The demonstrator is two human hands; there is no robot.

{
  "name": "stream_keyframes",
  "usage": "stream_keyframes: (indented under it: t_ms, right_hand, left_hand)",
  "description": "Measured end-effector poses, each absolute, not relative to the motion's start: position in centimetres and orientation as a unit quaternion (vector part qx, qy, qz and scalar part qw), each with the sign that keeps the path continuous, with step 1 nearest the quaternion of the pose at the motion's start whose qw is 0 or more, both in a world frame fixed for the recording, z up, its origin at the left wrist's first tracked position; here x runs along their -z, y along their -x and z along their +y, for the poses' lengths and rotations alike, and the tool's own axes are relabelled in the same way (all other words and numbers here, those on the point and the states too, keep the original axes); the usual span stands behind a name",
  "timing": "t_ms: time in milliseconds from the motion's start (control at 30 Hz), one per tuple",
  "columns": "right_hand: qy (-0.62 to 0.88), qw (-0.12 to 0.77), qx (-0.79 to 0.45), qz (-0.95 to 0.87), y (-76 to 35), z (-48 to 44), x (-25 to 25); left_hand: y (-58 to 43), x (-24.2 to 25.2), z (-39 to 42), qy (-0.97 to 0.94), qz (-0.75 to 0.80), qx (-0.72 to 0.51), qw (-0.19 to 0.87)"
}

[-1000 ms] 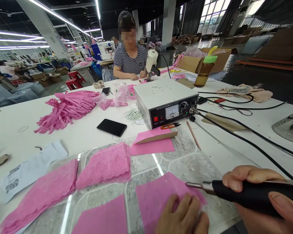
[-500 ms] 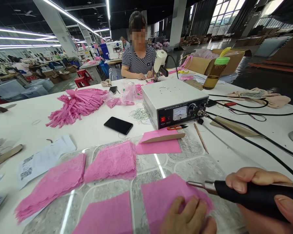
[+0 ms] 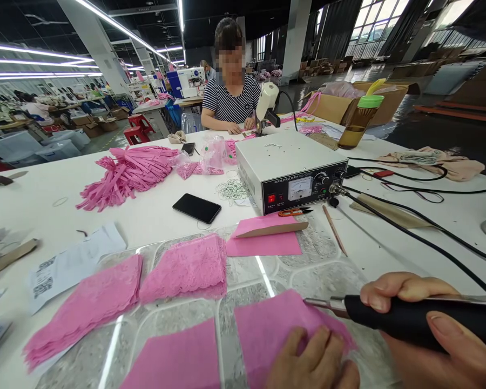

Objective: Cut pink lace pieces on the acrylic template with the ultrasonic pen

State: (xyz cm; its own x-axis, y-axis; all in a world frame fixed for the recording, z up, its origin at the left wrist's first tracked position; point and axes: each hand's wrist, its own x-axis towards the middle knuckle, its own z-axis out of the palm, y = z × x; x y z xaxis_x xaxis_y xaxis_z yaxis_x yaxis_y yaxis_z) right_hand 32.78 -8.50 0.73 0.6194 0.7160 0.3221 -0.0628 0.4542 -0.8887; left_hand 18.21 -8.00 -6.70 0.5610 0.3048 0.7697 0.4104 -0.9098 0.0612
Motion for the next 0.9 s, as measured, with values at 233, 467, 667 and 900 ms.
stream_keyframes:
  t_ms: [233,467,667,900]
  right_hand:
    - [0.425,0.793,-0.238,-0.366,-33.7,-7.9,-1.1]
    - [0.463,0.828,-0.207,-0.241,-35.1,-9.0,-1.1]
    - [0.471,0.856,-0.134,-0.168,-35.9,-8.5,-1.1]
    - [0.506,0.849,-0.087,-0.123,-37.6,-9.8,0.3]
  left_hand:
    - [-17.8,8.0,-8.1,0.905,-0.177,0.379,0.082]
    - [-17.6,6.0,-8.1,0.906,-0.167,0.383,0.058]
    - [-17.0,3.2,-6.9,0.947,-0.127,0.288,0.064]
    - [-18.8,1.9,-5.8,0.987,-0.094,0.122,0.039]
